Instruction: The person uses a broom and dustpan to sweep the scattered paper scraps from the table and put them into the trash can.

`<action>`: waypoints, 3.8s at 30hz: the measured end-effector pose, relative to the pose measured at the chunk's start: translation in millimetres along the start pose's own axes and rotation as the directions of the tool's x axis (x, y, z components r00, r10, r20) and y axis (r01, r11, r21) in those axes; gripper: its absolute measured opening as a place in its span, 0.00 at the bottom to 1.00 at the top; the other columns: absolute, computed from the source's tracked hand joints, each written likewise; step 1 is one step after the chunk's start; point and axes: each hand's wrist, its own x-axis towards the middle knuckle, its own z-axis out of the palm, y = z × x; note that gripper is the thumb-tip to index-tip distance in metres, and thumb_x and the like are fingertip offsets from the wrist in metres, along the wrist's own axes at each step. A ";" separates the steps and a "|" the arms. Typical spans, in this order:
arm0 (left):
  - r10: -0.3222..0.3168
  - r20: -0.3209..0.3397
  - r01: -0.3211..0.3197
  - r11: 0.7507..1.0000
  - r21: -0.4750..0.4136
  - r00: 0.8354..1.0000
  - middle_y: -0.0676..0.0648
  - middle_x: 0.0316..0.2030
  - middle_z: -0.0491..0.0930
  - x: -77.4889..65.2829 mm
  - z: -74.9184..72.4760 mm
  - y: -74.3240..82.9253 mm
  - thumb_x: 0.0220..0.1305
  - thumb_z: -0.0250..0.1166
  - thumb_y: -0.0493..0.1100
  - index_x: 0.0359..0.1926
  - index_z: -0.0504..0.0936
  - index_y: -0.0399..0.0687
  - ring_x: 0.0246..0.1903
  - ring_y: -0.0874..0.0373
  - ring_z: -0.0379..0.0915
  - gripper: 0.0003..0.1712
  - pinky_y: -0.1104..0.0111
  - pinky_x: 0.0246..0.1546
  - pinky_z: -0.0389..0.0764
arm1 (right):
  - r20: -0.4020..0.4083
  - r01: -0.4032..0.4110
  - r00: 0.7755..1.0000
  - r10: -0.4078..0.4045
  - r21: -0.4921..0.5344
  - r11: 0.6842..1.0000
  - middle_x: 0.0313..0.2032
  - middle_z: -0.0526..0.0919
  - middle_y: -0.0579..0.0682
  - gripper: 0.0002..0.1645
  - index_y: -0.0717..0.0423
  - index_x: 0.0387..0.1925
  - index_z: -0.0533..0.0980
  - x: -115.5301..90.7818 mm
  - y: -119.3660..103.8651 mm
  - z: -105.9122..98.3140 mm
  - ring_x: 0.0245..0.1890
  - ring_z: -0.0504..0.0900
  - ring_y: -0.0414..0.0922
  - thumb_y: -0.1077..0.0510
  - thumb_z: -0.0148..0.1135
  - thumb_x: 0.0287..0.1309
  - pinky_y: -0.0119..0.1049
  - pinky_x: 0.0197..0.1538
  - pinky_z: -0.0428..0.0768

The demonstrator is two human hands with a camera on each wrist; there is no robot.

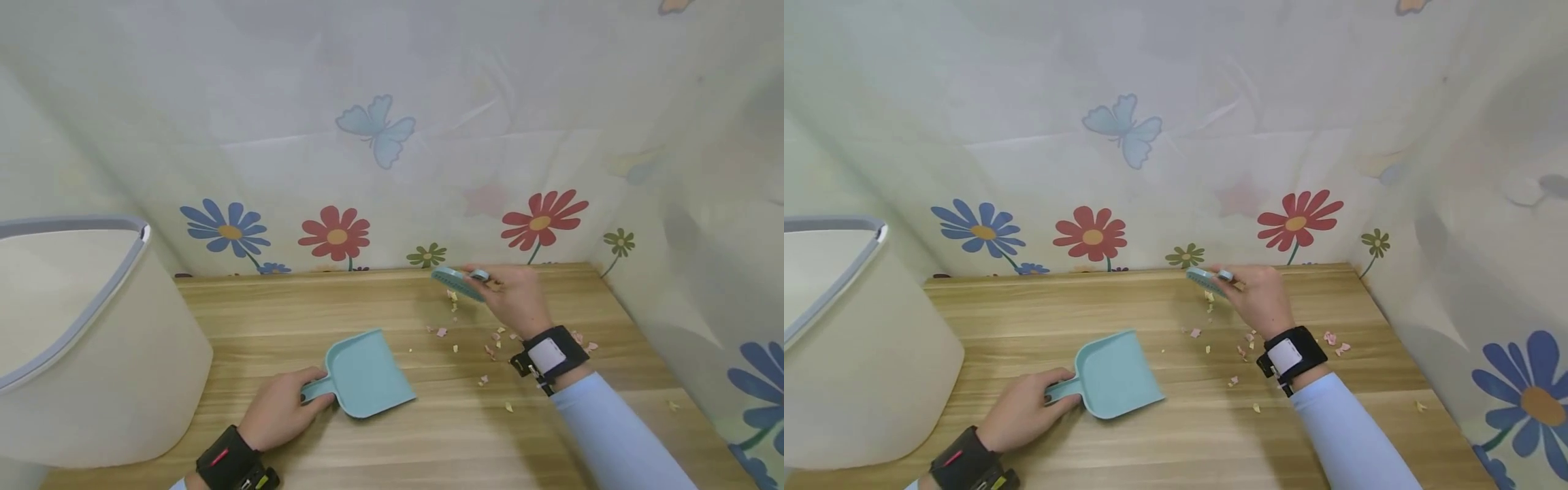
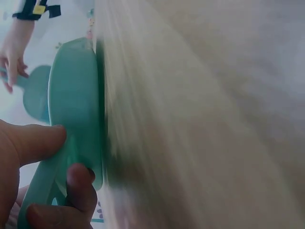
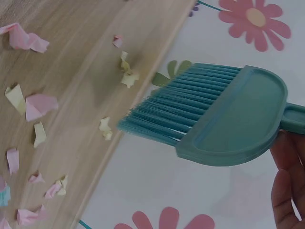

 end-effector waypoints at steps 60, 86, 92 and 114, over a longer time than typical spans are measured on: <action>0.093 -0.002 -0.093 0.994 -0.050 0.996 0.50 0.51 0.89 12.2 0.2 5.7 0.62 0.75 0.54 0.53 0.90 0.50 0.51 0.59 0.85 0.22 0.56 0.53 0.84 | 0.014 -0.016 1.000 0.018 -0.147 0.989 0.20 0.85 0.49 0.10 0.56 0.29 0.85 -12.9 -82.9 55.0 0.16 0.75 0.39 0.55 0.75 0.61 0.34 0.19 0.68; 0.051 0.054 -0.046 0.995 -0.086 0.997 0.51 0.51 0.89 13.6 -3.0 2.1 0.63 0.74 0.57 0.54 0.90 0.52 0.39 0.69 0.79 0.23 0.63 0.45 0.84 | -0.119 -0.136 0.984 0.133 -0.020 0.990 0.22 0.88 0.56 0.10 0.61 0.34 0.87 -6.0 -83.3 10.0 0.16 0.86 0.46 0.56 0.70 0.66 0.33 0.17 0.76; 0.071 0.049 -0.067 0.994 -0.089 0.996 0.52 0.51 0.89 13.5 -2.1 -1.5 0.62 0.75 0.55 0.53 0.90 0.53 0.48 0.67 0.82 0.21 0.58 0.52 0.85 | -0.080 -0.115 0.991 0.104 -0.142 0.983 0.22 0.88 0.57 0.14 0.60 0.26 0.83 -9.0 -76.7 12.2 0.18 0.86 0.49 0.55 0.70 0.66 0.38 0.16 0.75; 0.080 0.048 -0.075 0.993 -0.089 0.996 0.52 0.50 0.89 15.3 -2.9 -1.0 0.62 0.75 0.56 0.53 0.90 0.52 0.44 0.68 0.81 0.22 0.58 0.51 0.85 | -0.078 -0.132 0.988 0.136 0.056 0.990 0.22 0.88 0.51 0.09 0.60 0.28 0.84 -13.6 -116.4 44.8 0.13 0.79 0.38 0.60 0.70 0.63 0.24 0.18 0.67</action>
